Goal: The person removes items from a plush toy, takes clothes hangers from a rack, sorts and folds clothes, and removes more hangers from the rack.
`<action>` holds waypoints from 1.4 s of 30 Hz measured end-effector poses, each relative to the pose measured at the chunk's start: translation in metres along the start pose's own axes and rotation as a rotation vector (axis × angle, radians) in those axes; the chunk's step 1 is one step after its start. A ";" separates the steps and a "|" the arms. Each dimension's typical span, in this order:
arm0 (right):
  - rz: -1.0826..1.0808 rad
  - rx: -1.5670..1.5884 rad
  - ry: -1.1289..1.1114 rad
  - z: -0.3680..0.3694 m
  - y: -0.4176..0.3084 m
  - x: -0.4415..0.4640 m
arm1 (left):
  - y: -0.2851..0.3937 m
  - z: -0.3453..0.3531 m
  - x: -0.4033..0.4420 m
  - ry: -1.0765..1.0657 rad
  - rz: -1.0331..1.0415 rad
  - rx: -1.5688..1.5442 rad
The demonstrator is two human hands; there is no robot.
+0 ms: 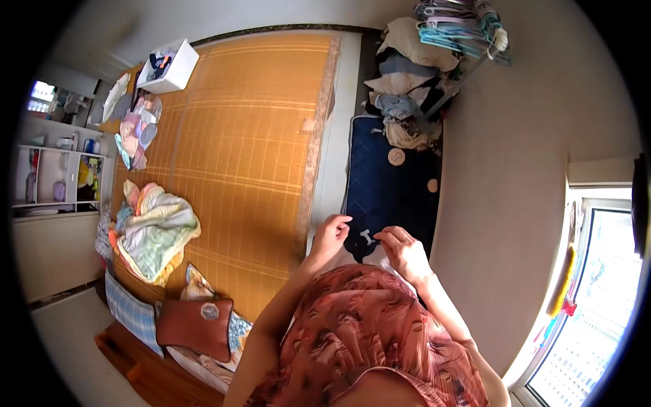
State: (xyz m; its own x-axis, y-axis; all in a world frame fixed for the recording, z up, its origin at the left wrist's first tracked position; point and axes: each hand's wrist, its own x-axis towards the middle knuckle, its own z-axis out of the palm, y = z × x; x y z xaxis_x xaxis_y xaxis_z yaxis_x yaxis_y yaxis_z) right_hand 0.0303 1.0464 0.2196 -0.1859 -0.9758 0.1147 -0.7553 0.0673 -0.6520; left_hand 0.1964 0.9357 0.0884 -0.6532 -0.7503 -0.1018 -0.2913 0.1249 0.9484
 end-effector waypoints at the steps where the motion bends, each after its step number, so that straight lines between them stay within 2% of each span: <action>1: -0.013 0.008 -0.017 0.004 0.002 0.014 | 0.004 -0.015 0.007 0.015 -0.001 -0.024; 2: -0.023 0.013 -0.026 0.008 0.005 0.029 | -0.005 -0.025 0.014 0.010 -0.076 -0.044; 4: -0.124 -0.062 -0.079 0.012 0.022 0.048 | -0.026 -0.032 0.029 0.034 -0.102 -0.200; 6: -0.032 -0.053 -0.142 -0.001 0.023 0.074 | -0.040 -0.033 0.051 0.027 -0.131 -0.207; 9: 0.005 -0.085 -0.114 -0.006 0.055 0.112 | -0.031 -0.030 0.100 -0.028 -0.168 -0.144; 12: 0.008 -0.057 -0.035 -0.021 0.092 0.160 | -0.009 -0.023 0.168 -0.119 -0.277 -0.223; 13: -0.012 -0.035 0.004 -0.030 0.106 0.181 | -0.006 -0.019 0.194 -0.099 -0.146 -0.121; 19: 0.066 -0.089 0.117 -0.092 0.175 0.279 | 0.021 -0.023 0.326 -0.036 -0.074 -0.112; 24: 0.107 -0.144 0.252 -0.137 0.217 0.364 | 0.045 -0.037 0.412 -0.065 -0.107 -0.159; 27: 0.179 -0.217 0.345 -0.157 0.235 0.426 | 0.039 -0.041 0.473 -0.142 -0.149 -0.291; 30: 0.247 -0.282 0.439 -0.175 0.246 0.474 | 0.050 -0.044 0.556 -0.291 -0.003 -0.241; 32: 0.287 -0.282 0.515 -0.185 0.250 0.496 | 0.077 -0.042 0.613 -0.363 0.025 -0.299; 34: 0.344 -0.336 0.516 -0.198 0.253 0.513 | 0.099 -0.030 0.670 -0.340 0.293 -0.245; 35: 0.370 -0.348 0.535 -0.203 0.255 0.521 | 0.115 -0.027 0.693 -0.387 0.275 -0.252; 36: 0.395 -0.350 0.549 -0.208 0.256 0.529 | 0.155 -0.032 0.714 -0.473 0.240 -0.100; 37: 0.432 -0.371 0.538 -0.215 0.253 0.541 | 0.161 -0.018 0.733 -0.392 0.379 -0.166; 38: 0.470 -0.404 0.536 -0.221 0.253 0.552 | 0.176 -0.012 0.752 -0.386 0.437 -0.035; 39: 0.470 -0.406 0.527 -0.224 0.262 0.557 | 0.180 0.004 0.766 -0.349 0.517 -0.061; 42: 0.481 -0.426 0.542 -0.232 0.282 0.579 | 0.210 0.032 0.792 -0.433 0.506 -0.033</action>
State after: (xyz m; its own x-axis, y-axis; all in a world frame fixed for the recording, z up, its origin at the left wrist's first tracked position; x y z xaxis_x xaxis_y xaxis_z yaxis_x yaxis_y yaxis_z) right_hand -0.4362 0.5484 0.2758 -0.7426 -0.5928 0.3116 -0.6686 0.6295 -0.3958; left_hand -0.4045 0.3880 0.1970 -0.9273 -0.2755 0.2532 0.1417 0.3678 0.9191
